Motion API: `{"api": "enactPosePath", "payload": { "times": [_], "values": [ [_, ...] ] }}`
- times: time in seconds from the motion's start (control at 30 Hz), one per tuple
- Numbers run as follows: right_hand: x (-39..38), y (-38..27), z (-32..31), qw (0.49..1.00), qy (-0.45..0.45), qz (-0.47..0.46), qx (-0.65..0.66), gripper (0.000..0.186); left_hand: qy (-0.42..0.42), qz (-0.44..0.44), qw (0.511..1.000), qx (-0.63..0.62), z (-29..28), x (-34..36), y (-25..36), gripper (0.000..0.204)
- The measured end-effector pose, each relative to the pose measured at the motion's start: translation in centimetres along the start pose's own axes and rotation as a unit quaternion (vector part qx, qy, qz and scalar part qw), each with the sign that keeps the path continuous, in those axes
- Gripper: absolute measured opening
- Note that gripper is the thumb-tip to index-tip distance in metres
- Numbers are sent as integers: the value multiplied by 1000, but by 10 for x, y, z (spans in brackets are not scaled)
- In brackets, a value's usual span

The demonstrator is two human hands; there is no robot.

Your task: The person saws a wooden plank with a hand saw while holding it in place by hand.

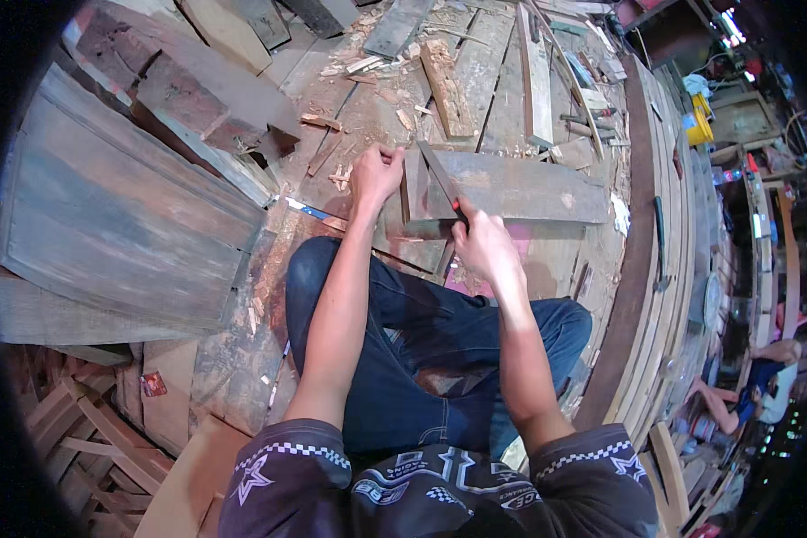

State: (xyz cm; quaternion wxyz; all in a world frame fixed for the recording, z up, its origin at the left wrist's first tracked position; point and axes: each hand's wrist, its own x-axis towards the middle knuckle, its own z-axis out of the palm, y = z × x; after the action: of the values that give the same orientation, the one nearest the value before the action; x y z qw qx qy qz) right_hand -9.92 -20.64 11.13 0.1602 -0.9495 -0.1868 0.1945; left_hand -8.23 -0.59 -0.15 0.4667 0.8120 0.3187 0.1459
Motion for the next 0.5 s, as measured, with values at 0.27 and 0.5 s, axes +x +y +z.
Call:
{"api": "enactPosePath", "payload": {
  "times": [0.27,0.5],
  "values": [
    [54,-9,6,1000,-1,-3,-3,35,20,25,999,-27,-4,0,14,38],
    [20,-16,-11,997,-32,26,-71,38,15,34,999,-33,-5,1,13,40]
  ]
}}
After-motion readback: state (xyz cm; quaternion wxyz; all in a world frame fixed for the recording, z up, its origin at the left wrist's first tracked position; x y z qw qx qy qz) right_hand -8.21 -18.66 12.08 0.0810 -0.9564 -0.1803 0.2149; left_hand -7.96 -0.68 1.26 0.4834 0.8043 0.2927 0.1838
